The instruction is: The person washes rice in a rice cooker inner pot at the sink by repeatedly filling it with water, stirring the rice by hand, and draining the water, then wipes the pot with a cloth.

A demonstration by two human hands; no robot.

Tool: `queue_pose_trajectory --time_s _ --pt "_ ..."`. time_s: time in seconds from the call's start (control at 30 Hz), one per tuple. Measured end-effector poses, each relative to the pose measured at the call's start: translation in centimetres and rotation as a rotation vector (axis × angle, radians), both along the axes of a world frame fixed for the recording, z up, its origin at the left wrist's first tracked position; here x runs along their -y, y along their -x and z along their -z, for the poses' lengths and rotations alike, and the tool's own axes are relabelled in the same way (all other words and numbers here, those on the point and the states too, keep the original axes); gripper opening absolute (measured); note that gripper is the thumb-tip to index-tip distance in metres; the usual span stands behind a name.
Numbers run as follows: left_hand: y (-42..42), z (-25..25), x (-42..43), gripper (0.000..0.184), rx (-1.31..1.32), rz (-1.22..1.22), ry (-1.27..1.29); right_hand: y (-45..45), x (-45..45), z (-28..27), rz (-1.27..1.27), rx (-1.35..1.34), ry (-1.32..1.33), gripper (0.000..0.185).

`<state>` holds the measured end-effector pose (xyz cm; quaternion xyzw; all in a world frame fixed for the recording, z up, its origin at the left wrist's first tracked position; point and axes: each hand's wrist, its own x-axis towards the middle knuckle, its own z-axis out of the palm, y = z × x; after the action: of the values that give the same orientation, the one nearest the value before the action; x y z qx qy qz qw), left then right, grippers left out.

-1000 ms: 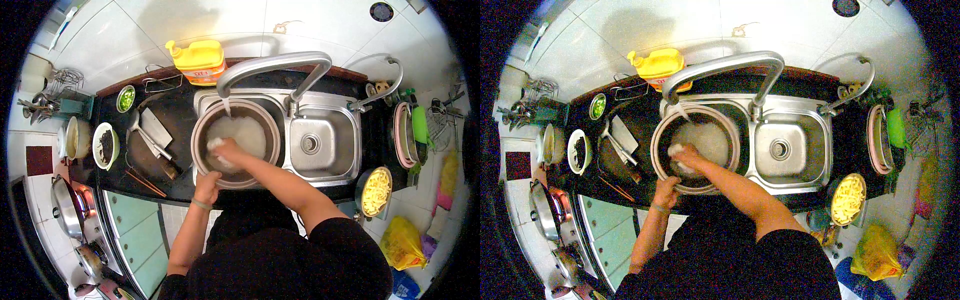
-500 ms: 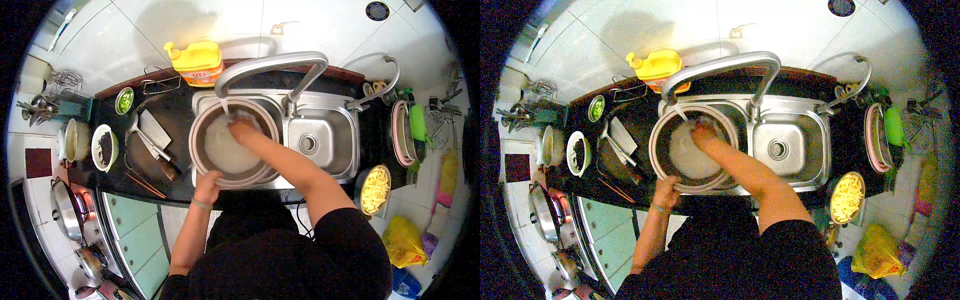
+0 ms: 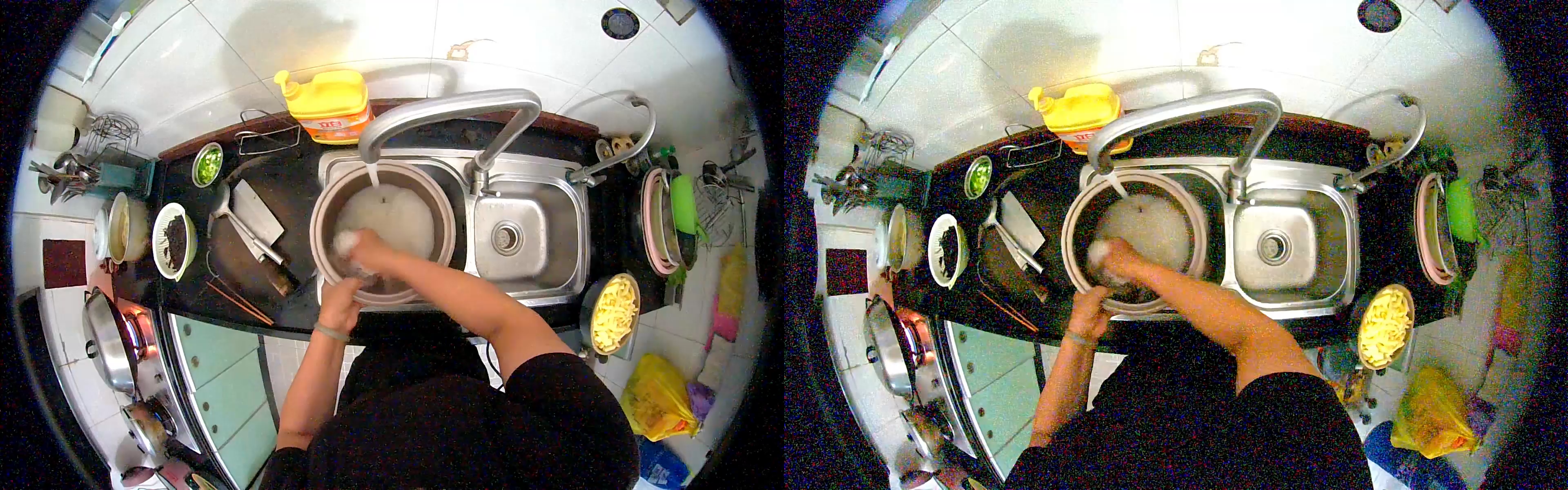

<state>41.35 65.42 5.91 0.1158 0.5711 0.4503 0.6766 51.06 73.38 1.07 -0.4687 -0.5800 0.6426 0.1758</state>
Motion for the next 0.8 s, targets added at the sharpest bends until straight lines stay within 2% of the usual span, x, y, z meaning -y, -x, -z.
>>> queue_pose_trajectory --time_s 0.03,0.1,0.13,0.17,0.2,0.23,0.33,0.37,0.43,0.47,0.5,0.53,0.57,0.67,0.7,0.77,0.8 --pt "0.2 -0.1 0.0 0.023 0.002 -0.002 -0.001 0.0 -0.7 -1.8 0.100 0.074 0.038 0.044" --pt "0.5 -0.2 0.0 0.042 0.052 -0.004 0.095 0.1 -2.0 -2.6 0.202 0.153 0.072 0.044" --pt "0.2 -0.2 0.0 0.042 0.057 -0.004 0.092 0.4 -2.6 -2.3 0.083 0.330 -0.111 0.048" --pt "-0.1 -0.1 0.0 0.026 0.043 -0.022 0.032 0.5 -3.1 -2.1 -0.039 0.503 -0.294 0.051" --pt "-0.4 -0.1 0.0 0.011 0.028 -0.041 -0.027 0.0 -3.4 -0.7 -0.069 0.503 -0.715 0.044" --pt "-0.6 -0.2 -0.1 0.011 0.028 -0.043 -0.031 -0.9 -4.1 -0.1 -0.070 0.502 -0.719 0.044" --pt "-0.7 -0.3 -0.2 0.010 0.009 -0.057 0.003 -3.6 -5.5 0.4 -0.314 0.695 -0.999 0.032" --pt "-0.4 -0.1 -0.3 0.011 0.014 -0.035 -0.017 -4.4 -5.5 0.4 -0.306 0.831 -0.742 0.031" --pt "-0.1 0.3 -0.5 0.012 0.028 -0.007 -0.036 -5.1 -5.4 2.4 -0.292 0.962 -0.474 0.033" --pt "0.1 0.4 -0.6 0.024 0.045 0.019 -0.018 -5.2 -5.3 6.6 -0.324 0.874 -0.296 0.037" --pt "0.0 0.6 -0.8 0.038 0.060 0.046 -0.002 -5.3 -4.7 5.8 -0.355 0.789 -0.209 0.040" --pt "-0.2 0.7 -0.9 0.038 0.062 0.050 -0.002 -5.3 -4.0 4.9 -0.381 0.707 -0.117 0.044" --pt "-0.4 0.8 -0.8 0.037 0.055 0.053 0.008 -5.0 -2.4 0.6 -0.411 0.631 -0.111 0.047" --pt "-0.8 0.7 -0.8 0.035 0.030 0.060 0.024 -2.9 -0.3 5.8 -0.511 0.488 -0.222 0.050" --pt "-1.1 0.3 -0.8 0.035 0.058 0.045 0.000 -2.3 0.1 5.6 -0.510 0.484 -0.224 0.050" --pt "-0.9 0.2 -0.6 0.035 0.080 0.027 -0.021 -1.1 0.5 5.4 -0.148 0.325 -0.088 0.057" --pt "-0.6 0.4 -0.5 0.035 0.085 0.036 -0.037 -0.4 0.0 5.9 -0.150 0.320 -0.088 0.057"
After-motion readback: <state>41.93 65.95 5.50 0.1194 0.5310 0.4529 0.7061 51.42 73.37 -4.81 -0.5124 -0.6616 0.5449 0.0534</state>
